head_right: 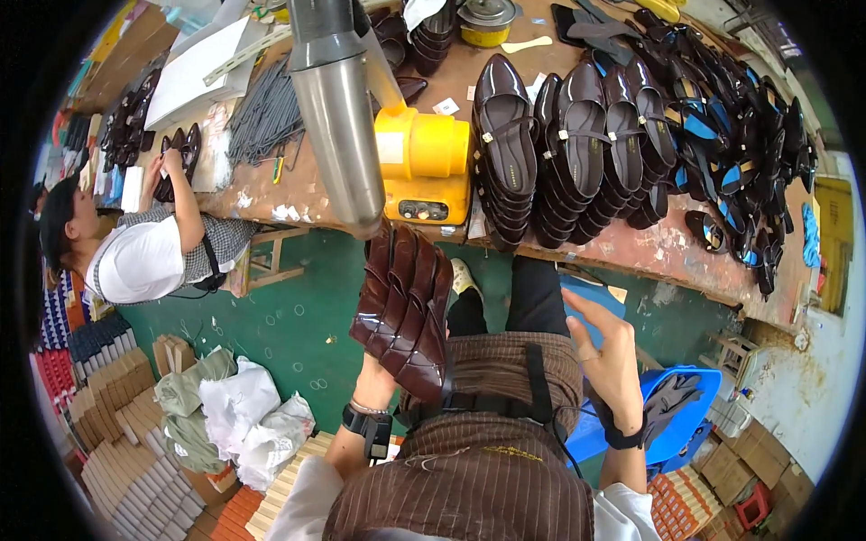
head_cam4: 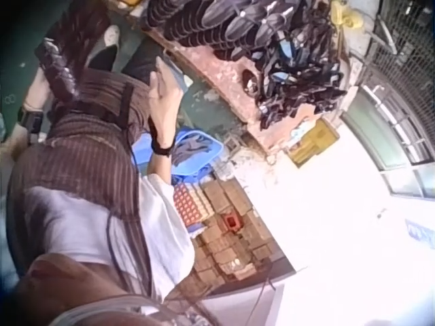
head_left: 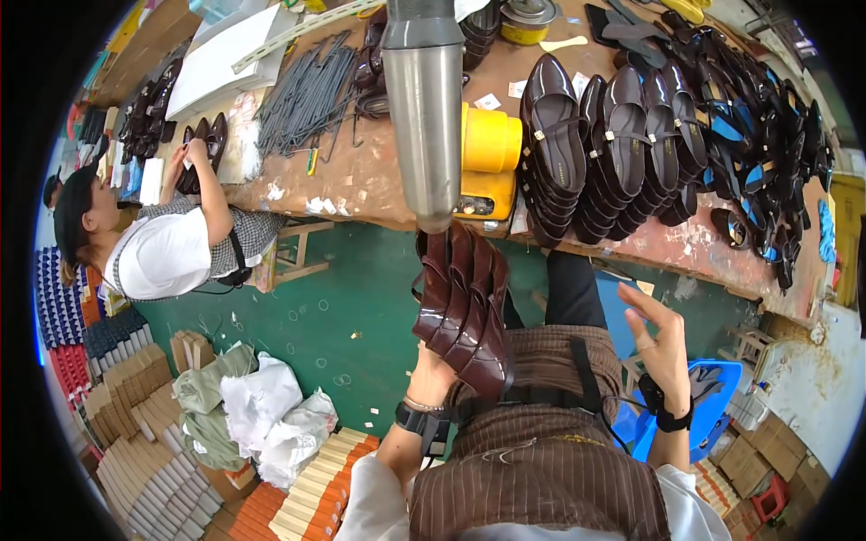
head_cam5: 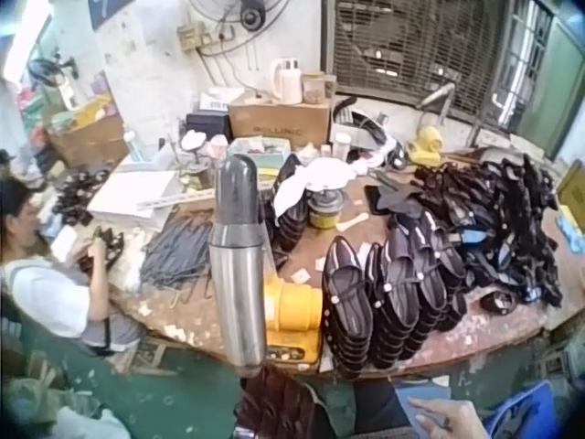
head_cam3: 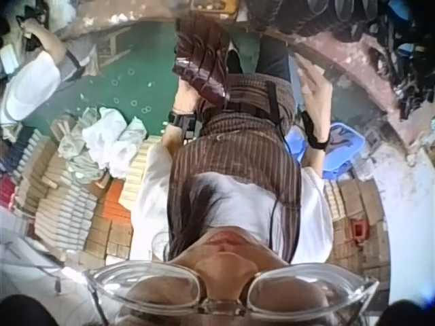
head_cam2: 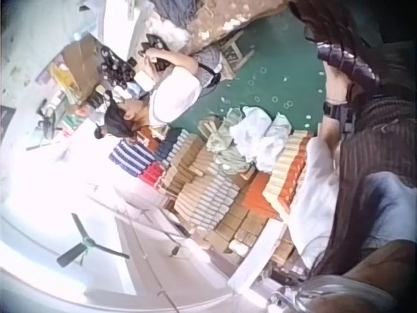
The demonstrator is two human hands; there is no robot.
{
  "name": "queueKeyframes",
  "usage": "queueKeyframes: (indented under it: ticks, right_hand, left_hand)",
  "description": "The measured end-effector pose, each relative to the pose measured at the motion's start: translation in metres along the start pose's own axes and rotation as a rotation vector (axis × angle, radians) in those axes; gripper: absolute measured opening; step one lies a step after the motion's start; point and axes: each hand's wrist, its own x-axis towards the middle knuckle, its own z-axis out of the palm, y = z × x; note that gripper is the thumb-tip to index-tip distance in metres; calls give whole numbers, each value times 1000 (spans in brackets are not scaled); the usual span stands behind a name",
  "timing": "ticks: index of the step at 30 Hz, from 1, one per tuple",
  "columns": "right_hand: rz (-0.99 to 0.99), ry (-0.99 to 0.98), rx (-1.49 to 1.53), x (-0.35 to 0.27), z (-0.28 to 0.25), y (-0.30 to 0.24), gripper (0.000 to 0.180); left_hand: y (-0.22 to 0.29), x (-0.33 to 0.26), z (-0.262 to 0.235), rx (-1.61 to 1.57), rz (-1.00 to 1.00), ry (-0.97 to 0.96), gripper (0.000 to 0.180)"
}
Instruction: The worker is assembling footwear by inserting insoles into finished shoe uppers and then inspecting and stacking them.
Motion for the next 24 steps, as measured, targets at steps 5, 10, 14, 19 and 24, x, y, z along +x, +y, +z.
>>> queueKeyframes:
  ticks: [5,10,14,19,24]
  right_hand:
    - [19,11,-9,6,6,11,32]
    - [-73,-48,-109,26,7,3,33]
    - [-119,-55,-155,38,4,8,32]
    - [-151,-95,-190,48,3,8,32]
    - [-117,-131,-232,52,1,9,32]
  left_hand:
    - [22,14,17,-548,-146,-1,51]
    - [10,23,-3,-643,-112,68,55]
    - [4,28,-4,-693,-68,123,54]
    - [3,33,0,-769,18,204,53]
    - [2,43,16,-817,108,174,53]
